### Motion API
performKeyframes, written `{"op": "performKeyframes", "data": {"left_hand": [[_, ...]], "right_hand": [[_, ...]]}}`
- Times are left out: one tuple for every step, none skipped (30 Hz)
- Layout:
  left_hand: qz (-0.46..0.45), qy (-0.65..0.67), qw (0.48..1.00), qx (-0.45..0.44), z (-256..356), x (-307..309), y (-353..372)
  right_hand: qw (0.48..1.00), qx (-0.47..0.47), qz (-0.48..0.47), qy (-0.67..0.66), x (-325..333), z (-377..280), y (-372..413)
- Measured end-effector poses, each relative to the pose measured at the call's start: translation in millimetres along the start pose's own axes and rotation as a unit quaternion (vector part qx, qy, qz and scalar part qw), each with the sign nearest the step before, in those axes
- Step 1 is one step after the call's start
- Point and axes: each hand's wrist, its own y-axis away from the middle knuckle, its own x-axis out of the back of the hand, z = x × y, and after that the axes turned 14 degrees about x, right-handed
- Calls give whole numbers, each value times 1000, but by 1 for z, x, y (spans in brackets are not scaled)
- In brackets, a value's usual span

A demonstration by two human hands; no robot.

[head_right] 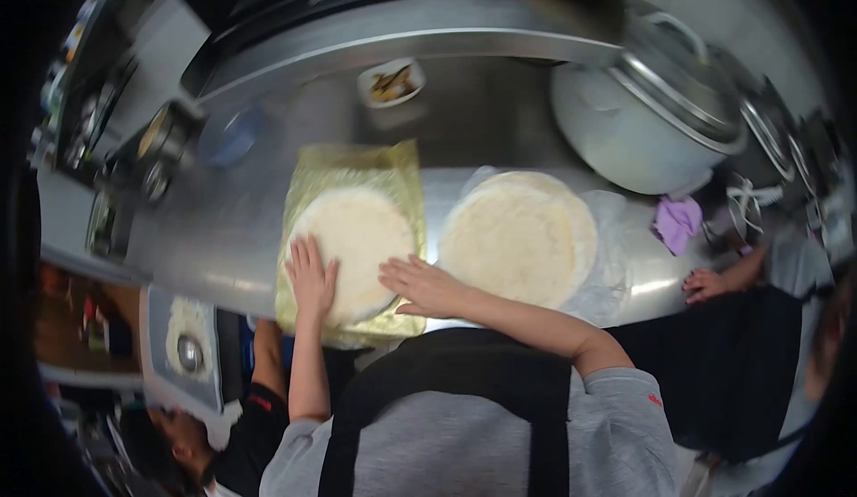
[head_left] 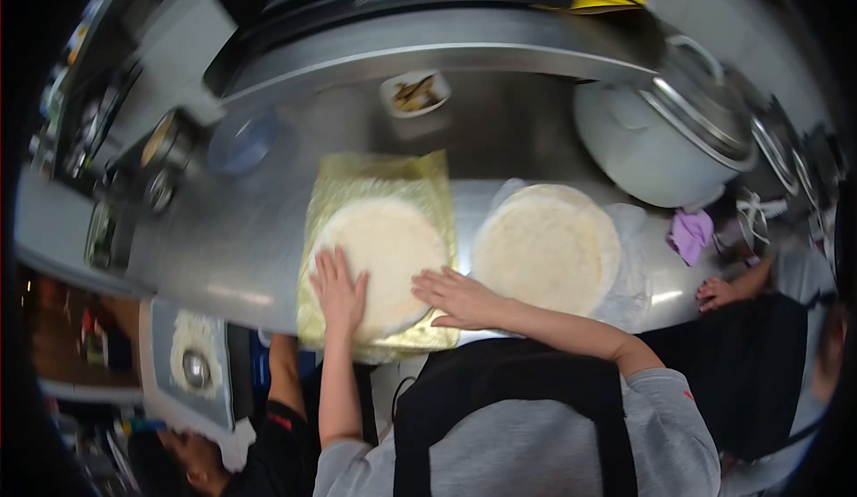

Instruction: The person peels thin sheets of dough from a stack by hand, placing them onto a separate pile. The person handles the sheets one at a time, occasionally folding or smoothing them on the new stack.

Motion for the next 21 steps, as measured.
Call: {"op": "performKeyframes", "data": {"left_hand": [[-18, 8, 1000, -2, -4, -5, -1], [-39, 11, 999, -3, -8, -7, -4], [-46, 7, 999, -28, -5, -4, -8], [-41, 36, 999, 2, -3, 1, -6], [-34, 67, 997, 35, 2, 6, -6], [-41, 65, 997, 19, 11, 8, -7], [-1, 177, 984, -18, 20, 9, -4], [36, 289, 955, -49, 29, 7, 2], [28, 289, 956, -51, 39, 1, 7], [-76, 367, 926, -38, 55, -8, 11], [-176, 439, 881, -22, 74, -17, 13], [-271, 504, 820, -4, 96, -24, 17], [-334, 518, 787, 11, 126, -17, 26], [-353, 528, 772, -27, 138, -42, 25], [-349, 487, 800, -39, 153, -54, 25], [-352, 484, 800, -37, 162, -54, 25], [-321, 446, 833, -69, 169, -53, 24], [-288, 405, 862, -103, 172, -52, 23], [-288, 402, 863, -106, 171, -53, 21], [-346, 439, 824, -94, 171, -53, 19], [-401, 472, 781, -80, 172, -49, 18]], "right_hand": [[999, -44, 24, -1, 11, 1, 8], [995, -88, 52, -8, 18, -1, 14], [992, -110, 65, -3, 24, 0, 26], [978, -171, 120, 15, 34, 4, 45], [958, -226, 172, 36, 43, 8, 66], [934, -287, 202, 67, 47, 12, 90], [905, -345, 230, 97, 47, 15, 116], [876, -389, 254, 132, 50, 18, 142], [845, -428, 274, 165, 54, 18, 163], [844, -434, 270, 163, 61, 18, 176], [817, -473, 284, 169, 67, 18, 186], [789, -509, 296, 175, 73, 21, 191], [790, -510, 293, 173, 73, 27, 195], [795, -507, 284, 173, 71, 34, 198], [799, -506, 275, 173, 70, 39, 201], [798, -508, 274, 170, 77, 36, 196], [802, -495, 303, 142, 84, 34, 191], [803, -480, 334, 114, 93, 31, 185], [801, -481, 337, 113, 98, 27, 183], [789, -488, 369, 61, 102, 25, 180], [774, -493, 398, 7, 105, 22, 179]]}}
